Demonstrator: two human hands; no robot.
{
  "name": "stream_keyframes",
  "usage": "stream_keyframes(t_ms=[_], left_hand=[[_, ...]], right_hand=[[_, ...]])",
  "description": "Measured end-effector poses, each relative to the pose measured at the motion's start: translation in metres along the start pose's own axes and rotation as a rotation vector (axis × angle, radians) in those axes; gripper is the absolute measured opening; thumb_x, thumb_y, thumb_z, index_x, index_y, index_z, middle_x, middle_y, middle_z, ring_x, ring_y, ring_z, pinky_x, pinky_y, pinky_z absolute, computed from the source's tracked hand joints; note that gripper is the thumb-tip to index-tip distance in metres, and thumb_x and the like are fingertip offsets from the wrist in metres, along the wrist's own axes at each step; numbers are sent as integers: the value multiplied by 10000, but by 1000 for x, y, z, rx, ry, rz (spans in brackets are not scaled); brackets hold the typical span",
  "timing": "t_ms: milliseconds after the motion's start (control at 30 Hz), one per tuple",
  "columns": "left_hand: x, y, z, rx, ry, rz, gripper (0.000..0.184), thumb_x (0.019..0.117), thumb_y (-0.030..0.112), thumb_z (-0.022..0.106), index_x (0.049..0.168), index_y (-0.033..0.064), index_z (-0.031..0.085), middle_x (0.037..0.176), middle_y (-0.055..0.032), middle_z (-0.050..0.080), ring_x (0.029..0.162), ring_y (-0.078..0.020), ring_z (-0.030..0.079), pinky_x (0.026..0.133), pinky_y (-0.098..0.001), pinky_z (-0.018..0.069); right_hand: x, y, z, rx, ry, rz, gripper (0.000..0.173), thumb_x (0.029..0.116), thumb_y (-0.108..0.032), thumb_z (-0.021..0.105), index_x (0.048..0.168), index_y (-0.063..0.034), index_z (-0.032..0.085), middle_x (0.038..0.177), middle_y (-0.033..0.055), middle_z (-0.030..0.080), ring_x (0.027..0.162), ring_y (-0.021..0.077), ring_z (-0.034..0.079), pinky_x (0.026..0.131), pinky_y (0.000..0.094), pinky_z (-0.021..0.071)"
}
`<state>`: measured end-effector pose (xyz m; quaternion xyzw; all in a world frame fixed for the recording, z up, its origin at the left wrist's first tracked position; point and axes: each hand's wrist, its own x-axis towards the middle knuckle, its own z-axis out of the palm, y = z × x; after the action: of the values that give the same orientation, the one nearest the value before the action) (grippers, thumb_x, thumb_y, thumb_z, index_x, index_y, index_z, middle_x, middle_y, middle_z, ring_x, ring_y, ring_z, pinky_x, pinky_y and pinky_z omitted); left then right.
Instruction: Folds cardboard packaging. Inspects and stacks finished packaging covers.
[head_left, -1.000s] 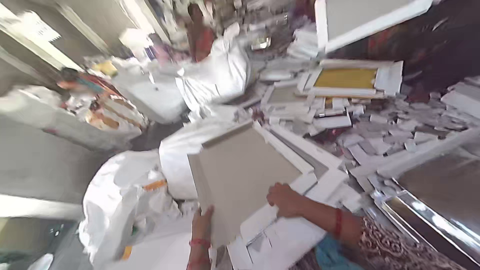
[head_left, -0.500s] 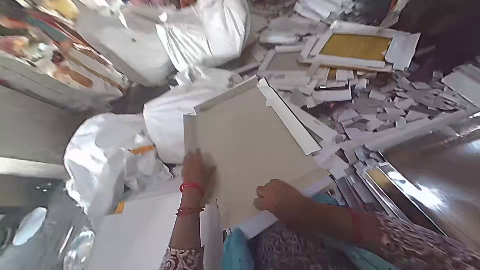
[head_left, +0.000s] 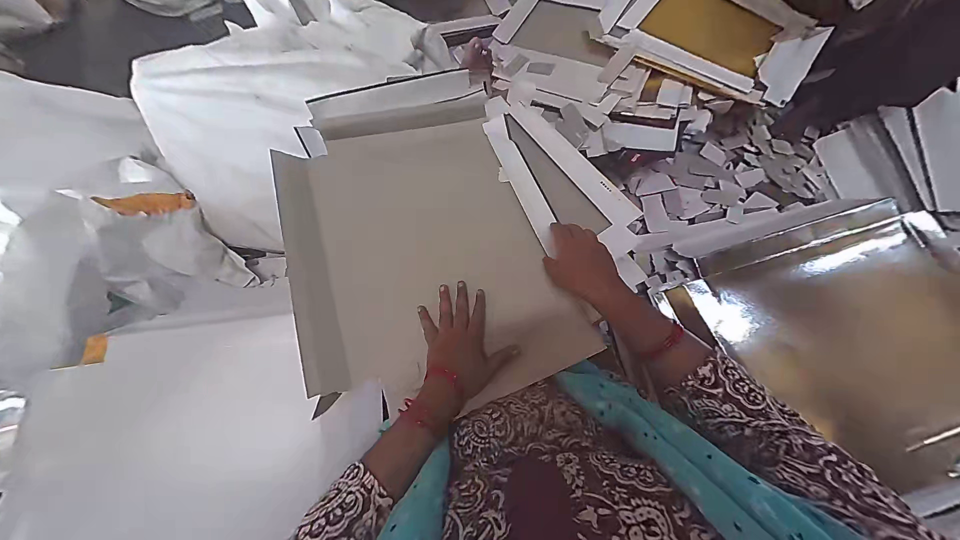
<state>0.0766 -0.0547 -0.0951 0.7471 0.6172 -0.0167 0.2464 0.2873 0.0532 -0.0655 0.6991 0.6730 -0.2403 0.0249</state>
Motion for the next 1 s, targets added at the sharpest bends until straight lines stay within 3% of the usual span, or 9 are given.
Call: stream_keyframes(t_ms=[133,233,400,467,533,600,700,833,1000], left_hand=[[1,0,-5,-40,-36,-9,1060,845,754,599,1615,84,314,1687,-247,178,1549,-523,82,1138,-799,23],[0,-1,-5,-51,-50,-6,1044,850,742,605,1614,90,320,1686,-243,187,1553,-513,84,1139,-798,15],[1,-1,-4,-57,-53,3,1023,858,729,605,1609,89,334,1685,-239,195,1550,-518,90,1142,-793,17],[1,-3,-2,-57,-33,18,1008,860,734,593,1602,95,355,1681,-237,213,1547,-520,110,1139,-796,30],[3,-3,-4,-70,-59,12,1007,861,729,601,1609,105,342,1690,-227,193,1553,-513,87,1141,-795,14],[4,-2,-5,-75,-60,7,1012,852,730,612,1604,104,354,1686,-231,202,1549,-517,99,1139,-799,24],[6,-4,-7,-73,-80,-3,1013,851,738,603,1610,120,344,1692,-217,195,1556,-500,92,1147,-789,15],[6,-8,-5,-89,-71,1,994,861,731,596,1606,119,354,1688,-215,212,1558,-491,107,1149,-786,26],[8,-11,-8,-112,-103,6,980,884,725,572,1623,134,315,1700,-199,182,1568,-470,77,1153,-783,20]], right_hand=[[-2,1,-38,106,64,26,598,938,-14,607,1511,-41,438,1214,300,652,1070,527,637,840,708,485],[17,20,-58,31,116,121,571,920,9,658,1458,-13,467,1254,327,614,1125,564,598,862,737,462],[35,24,-27,-216,-6,-78,185,997,30,535,1121,83,661,1152,339,604,1036,524,628,805,647,515],[39,7,-14,-185,-123,-82,284,997,3,525,1257,105,575,1241,335,574,1102,504,615,876,621,503],[57,-10,-17,-94,-160,-51,716,889,-1,664,1518,86,333,1410,365,439,1195,542,549,919,646,493],[84,-22,-21,-51,-141,-87,1004,782,27,770,1598,43,186,1574,338,274,1324,575,422,971,674,458],[127,-37,-20,-136,-170,-186,1044,754,42,790,1624,-43,219,1681,251,124,1382,600,327,945,718,439],[157,-47,-26,-241,-247,-239,727,798,38,768,1466,-38,492,1469,325,436,1332,601,388,952,744,415],[177,-31,-37,-173,-340,-299,701,702,55,874,1323,61,550,1242,332,598,1172,526,572,960,700,441]])
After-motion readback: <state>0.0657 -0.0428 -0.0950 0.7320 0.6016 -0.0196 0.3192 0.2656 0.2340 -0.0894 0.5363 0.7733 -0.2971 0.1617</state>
